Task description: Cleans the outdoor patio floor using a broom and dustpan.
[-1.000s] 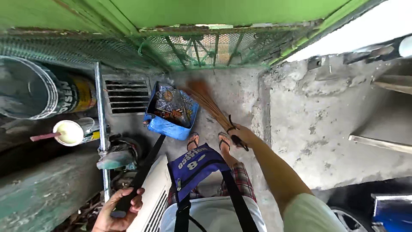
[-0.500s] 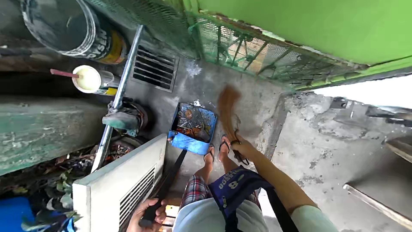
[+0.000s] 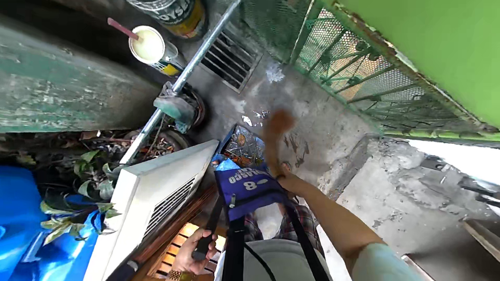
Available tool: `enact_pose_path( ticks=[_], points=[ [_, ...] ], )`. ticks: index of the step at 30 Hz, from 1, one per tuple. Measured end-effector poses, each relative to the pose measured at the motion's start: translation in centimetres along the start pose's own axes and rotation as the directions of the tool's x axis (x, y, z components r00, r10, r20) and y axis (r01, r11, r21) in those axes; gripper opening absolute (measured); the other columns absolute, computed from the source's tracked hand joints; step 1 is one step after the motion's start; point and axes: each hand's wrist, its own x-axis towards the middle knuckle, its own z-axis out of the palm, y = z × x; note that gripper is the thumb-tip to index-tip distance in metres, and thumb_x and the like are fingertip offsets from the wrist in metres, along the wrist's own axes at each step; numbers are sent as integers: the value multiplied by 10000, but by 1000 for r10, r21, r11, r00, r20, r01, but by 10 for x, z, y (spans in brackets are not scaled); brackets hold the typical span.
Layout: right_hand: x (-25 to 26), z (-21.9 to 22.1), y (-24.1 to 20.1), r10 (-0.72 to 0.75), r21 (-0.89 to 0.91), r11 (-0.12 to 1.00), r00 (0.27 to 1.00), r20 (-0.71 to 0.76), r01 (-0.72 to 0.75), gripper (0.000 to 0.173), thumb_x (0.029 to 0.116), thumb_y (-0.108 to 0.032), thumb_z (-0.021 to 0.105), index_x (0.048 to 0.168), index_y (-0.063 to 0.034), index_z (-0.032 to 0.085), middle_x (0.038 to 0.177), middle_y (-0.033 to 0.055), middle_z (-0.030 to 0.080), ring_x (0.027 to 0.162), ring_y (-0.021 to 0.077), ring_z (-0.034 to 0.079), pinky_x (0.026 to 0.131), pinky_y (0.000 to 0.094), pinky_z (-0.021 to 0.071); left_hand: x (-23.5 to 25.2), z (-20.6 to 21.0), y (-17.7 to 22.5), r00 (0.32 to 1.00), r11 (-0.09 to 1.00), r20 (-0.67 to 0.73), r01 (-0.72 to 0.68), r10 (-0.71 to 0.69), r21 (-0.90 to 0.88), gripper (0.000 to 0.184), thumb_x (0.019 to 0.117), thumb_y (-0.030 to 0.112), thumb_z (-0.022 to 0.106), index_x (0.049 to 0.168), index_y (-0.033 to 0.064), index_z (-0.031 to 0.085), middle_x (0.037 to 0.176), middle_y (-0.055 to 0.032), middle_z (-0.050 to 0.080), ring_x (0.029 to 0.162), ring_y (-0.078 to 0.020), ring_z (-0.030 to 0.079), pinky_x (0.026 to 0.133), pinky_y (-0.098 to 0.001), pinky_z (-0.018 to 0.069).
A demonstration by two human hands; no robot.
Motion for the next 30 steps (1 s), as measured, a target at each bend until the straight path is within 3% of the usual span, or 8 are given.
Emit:
enact_pose_path(
  ticks=[4,11,16,19,22,25,27,30],
  points=[
    [-6,-19,-23,-163,-120,977,981,108,175,788,915,-326,732,1609,-256,364,1412,180,597,1209,297,628,1018,539,508,3,-19,7,1000,999,14,20,-20,-26,242,1027,167,321,984,96,547,687,-48,617,443,-87,548,384,-214,474],
    [-134,2,49,87,494,867,954,-288,70,843,918,-162,684,1639,-221,252,1155,168,673,785,238,707,663,408,624,19,-43,14,998,999,55,-18,20,-40,202,1004,139,378,1108,91,545,736,-75,620,452,-105,555,386,-233,484],
    [-43,14,33,277,762,579,810,-518,290,827,1042,-211,589,1644,-245,24,989,167,590,620,222,607,541,401,561,19,-44,24,999,999,34,13,-12,-34,194,1002,140,381,1083,91,551,729,-73,622,449,-106,550,386,-233,481],
    [45,-11,-11,180,647,734,860,-477,205,563,987,-183,618,1472,-63,357,938,165,618,694,241,624,612,420,562,23,-45,28,998,999,59,29,-28,-15,200,998,155,374,1017,87,562,743,-74,644,458,-100,566,398,-228,497],
    [87,-39,-58,-7,46,999,967,-254,20,973,856,-225,764,1652,-261,207,1383,255,588,1205,417,614,961,639,513,27,-46,32,993,999,108,41,-40,-3,215,981,159,382,1024,84,579,769,-85,662,475,-104,589,409,-227,508],
    [68,-64,-62,-228,-337,927,959,-167,161,1007,837,-228,829,1646,-330,239,1353,232,628,1181,440,637,952,692,508,26,-51,33,989,998,138,55,-55,1,222,978,169,379,1026,94,582,782,-93,672,483,-112,602,413,-235,518],
    [19,-57,-31,-254,-354,920,945,-209,169,960,857,-229,825,1632,-336,268,1234,233,674,1034,427,686,861,675,550,25,-50,36,990,999,132,49,-52,24,233,987,177,360,1006,100,580,766,-82,665,471,-109,593,406,-235,515],
    [-63,-29,54,-28,9,999,938,-346,33,921,874,-264,772,1633,-327,253,1257,193,659,983,315,699,844,542,585,24,-51,36,990,997,135,35,-44,66,226,997,170,353,1050,111,565,770,-73,655,482,-110,591,413,-235,510]
  ],
)
